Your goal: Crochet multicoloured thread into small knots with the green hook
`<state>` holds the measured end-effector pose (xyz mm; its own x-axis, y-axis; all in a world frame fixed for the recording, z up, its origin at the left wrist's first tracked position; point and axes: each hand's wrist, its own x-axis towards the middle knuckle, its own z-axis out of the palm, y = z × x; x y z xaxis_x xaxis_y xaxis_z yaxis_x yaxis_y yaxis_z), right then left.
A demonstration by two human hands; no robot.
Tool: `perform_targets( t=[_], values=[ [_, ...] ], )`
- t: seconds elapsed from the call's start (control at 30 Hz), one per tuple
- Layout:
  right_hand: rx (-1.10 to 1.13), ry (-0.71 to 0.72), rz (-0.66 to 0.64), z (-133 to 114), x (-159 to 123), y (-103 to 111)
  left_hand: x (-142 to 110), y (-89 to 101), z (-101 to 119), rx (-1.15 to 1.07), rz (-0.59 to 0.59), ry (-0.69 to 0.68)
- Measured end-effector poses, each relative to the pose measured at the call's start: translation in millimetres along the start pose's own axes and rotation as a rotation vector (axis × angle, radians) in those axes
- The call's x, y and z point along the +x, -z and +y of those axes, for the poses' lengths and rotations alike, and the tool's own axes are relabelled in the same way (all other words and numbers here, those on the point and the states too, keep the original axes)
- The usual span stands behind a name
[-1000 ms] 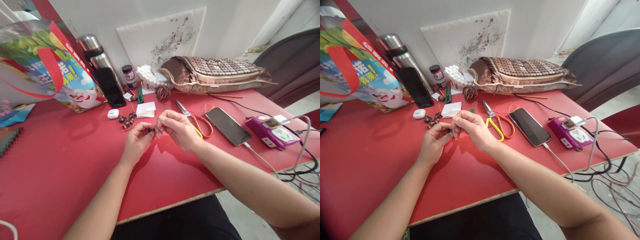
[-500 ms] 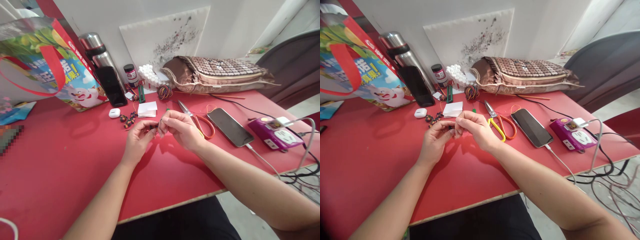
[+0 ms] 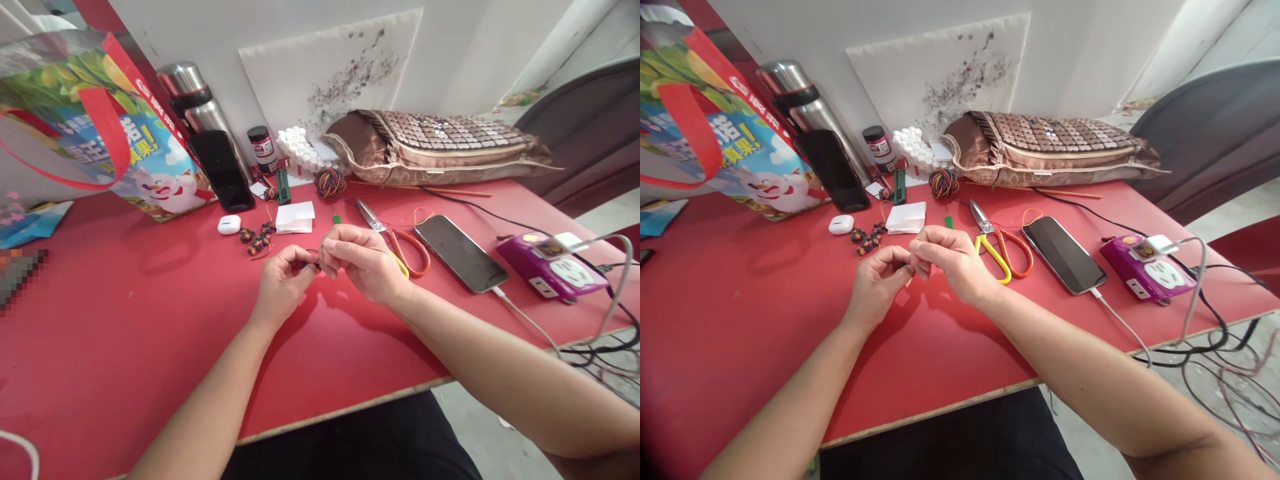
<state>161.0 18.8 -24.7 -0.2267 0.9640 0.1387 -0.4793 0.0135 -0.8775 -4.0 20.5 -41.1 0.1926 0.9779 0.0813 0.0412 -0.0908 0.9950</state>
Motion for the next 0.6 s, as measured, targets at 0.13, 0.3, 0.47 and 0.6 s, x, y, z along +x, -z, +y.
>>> perform_targets(
  t=[0.13,0.3,0.47,0.6],
  values=[
    [0.004,-0.085,0.026,-1.1,5.0,1.2,0.4,1.2,0.3,-0.001,-0.039,0.009],
    [-0.018,-0.058,0.008,-4.0,9.8,7.4,1.2,3.1,0.7,0.001,-0.082,-0.033],
    [-0.040,-0.019,0.062,-9.0,12.3,16.6,-2.0,3.9,7.7,0.008,-0.094,-0.078],
    [-0.034,-0.133,0.103,-3.9,16.4,21.2,-4.5,3.7,12.1,-0.082,-0.142,-0.036]
  ],
)
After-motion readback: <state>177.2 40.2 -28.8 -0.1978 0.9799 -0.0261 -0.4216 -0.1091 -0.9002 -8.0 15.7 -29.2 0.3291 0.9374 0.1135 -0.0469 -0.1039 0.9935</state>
